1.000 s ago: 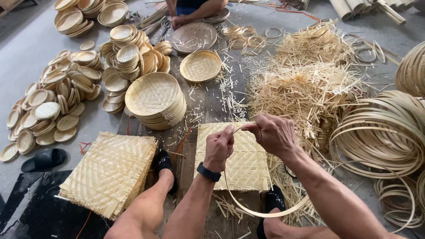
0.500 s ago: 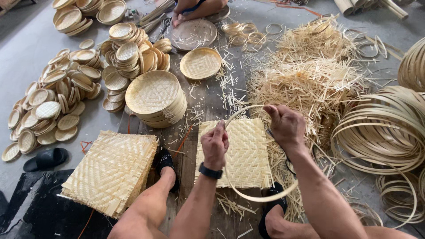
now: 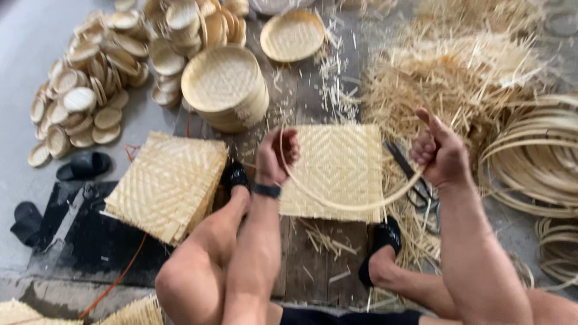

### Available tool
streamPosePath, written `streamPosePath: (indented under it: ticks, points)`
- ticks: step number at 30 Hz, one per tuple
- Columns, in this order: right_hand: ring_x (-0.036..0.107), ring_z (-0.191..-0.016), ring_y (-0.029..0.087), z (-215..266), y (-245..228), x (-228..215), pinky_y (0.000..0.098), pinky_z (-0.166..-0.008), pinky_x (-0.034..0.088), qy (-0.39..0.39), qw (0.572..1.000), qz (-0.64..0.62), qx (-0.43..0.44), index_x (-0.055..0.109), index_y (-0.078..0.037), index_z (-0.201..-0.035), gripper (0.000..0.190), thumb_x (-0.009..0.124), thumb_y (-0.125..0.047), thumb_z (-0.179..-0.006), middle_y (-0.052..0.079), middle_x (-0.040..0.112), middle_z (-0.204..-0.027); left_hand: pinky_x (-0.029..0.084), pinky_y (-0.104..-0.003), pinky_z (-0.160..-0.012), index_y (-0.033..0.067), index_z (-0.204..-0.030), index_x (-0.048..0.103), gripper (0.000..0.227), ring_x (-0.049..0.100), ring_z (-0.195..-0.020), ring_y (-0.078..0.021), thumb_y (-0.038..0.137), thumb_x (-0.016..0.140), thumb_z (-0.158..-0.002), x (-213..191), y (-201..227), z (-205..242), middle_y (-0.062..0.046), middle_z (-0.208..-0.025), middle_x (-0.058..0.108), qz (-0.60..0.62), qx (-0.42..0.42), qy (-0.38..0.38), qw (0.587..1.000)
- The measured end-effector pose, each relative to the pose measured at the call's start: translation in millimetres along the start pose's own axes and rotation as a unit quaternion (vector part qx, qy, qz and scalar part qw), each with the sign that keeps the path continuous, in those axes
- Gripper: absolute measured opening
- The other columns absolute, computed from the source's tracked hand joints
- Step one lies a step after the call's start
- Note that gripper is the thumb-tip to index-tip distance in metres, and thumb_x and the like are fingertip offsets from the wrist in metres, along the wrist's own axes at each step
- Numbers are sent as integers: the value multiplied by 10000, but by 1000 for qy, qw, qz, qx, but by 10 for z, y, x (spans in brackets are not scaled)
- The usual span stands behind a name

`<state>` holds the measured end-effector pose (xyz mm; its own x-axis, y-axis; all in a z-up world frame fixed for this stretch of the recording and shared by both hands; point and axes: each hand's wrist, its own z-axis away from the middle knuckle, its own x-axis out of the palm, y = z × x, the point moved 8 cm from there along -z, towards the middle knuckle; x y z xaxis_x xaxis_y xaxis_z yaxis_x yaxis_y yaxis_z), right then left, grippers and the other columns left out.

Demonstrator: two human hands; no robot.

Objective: The person assembles a bamboo steamer base by placing a woven mat inside a circular wooden frame, securing it using a small mallet to tap the pieces into place, and trimming excess bamboo strips with large shears.

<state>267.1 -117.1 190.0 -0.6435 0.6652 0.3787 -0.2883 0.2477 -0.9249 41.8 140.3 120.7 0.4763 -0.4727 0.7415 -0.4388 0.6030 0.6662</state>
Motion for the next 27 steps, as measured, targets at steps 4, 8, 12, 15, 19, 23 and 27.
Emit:
streamPosePath:
  ticks: [4, 8, 12, 15, 19, 23, 27]
  points:
    - [367, -549, 77, 11, 70, -50, 241, -500, 325, -55, 997, 30, 44, 612, -24, -1345, 407, 501, -343, -1120, -44, 383, -647, 416, -234, -475, -44, -1063, 736, 463, 530, -567, -87, 378, 547, -1039, 49, 133, -74, -7, -712, 638, -140, -83, -28, 986]
    - [365, -551, 76, 51, 265, -125, 233, -465, 290, -26, 994, 36, 104, 656, -16, -1270, 495, 508, -452, -1090, -54, 407, -666, 401, -226, -484, -23, -1076, 731, 366, 517, -571, -73, 311, 599, -1006, 98, 138, -118, 4, -702, 618, -169, -122, -53, 977]
    - [387, -511, 84, 42, 551, -297, 244, -431, 290, 31, 981, 36, 189, 627, -41, -883, 531, 595, -554, -1016, -51, 363, -575, 265, -229, -346, 42, -765, 644, 374, 357, -401, -56, 349, 691, -974, -107, -69, -139, 49, -528, 423, -168, -155, 39, 973]
    - [339, -460, 80, 82, 553, -385, 247, -403, 246, 88, 982, 22, 167, 454, -179, -709, 507, 691, -536, -980, -54, 361, -549, 242, -240, -326, 103, -651, 531, 421, 334, -365, -73, 335, 711, -953, -216, -173, -129, 39, -488, 389, -91, -151, 66, 982]
    - [289, -430, 74, 119, 390, -534, 262, -382, 211, 143, 973, 88, 157, 416, -216, -698, 524, 749, -515, -970, -78, 335, -526, 232, -234, -326, 121, -643, 507, 423, 323, -367, -69, 304, 723, -958, -298, -232, -93, 45, -500, 398, -98, -151, 69, 981]
    - [296, -410, 78, 104, 371, -360, 247, -368, 239, 40, 990, 40, 128, 410, -191, -706, 536, 690, -550, -989, -90, 324, -519, 250, -223, -341, 98, -665, 551, 414, 335, -371, -67, 317, 713, -975, -233, -265, -74, 49, -482, 383, -63, -174, 52, 981]
    - [421, -481, 94, 131, 503, -387, 250, -445, 365, 79, 989, -35, 120, 639, -94, -815, 473, 587, -529, -993, -39, 437, -553, 307, -233, -412, 54, -788, 643, 420, 399, -444, -85, 409, 599, -1008, -317, -251, 41, 23, -554, 461, -24, -150, 83, 985]
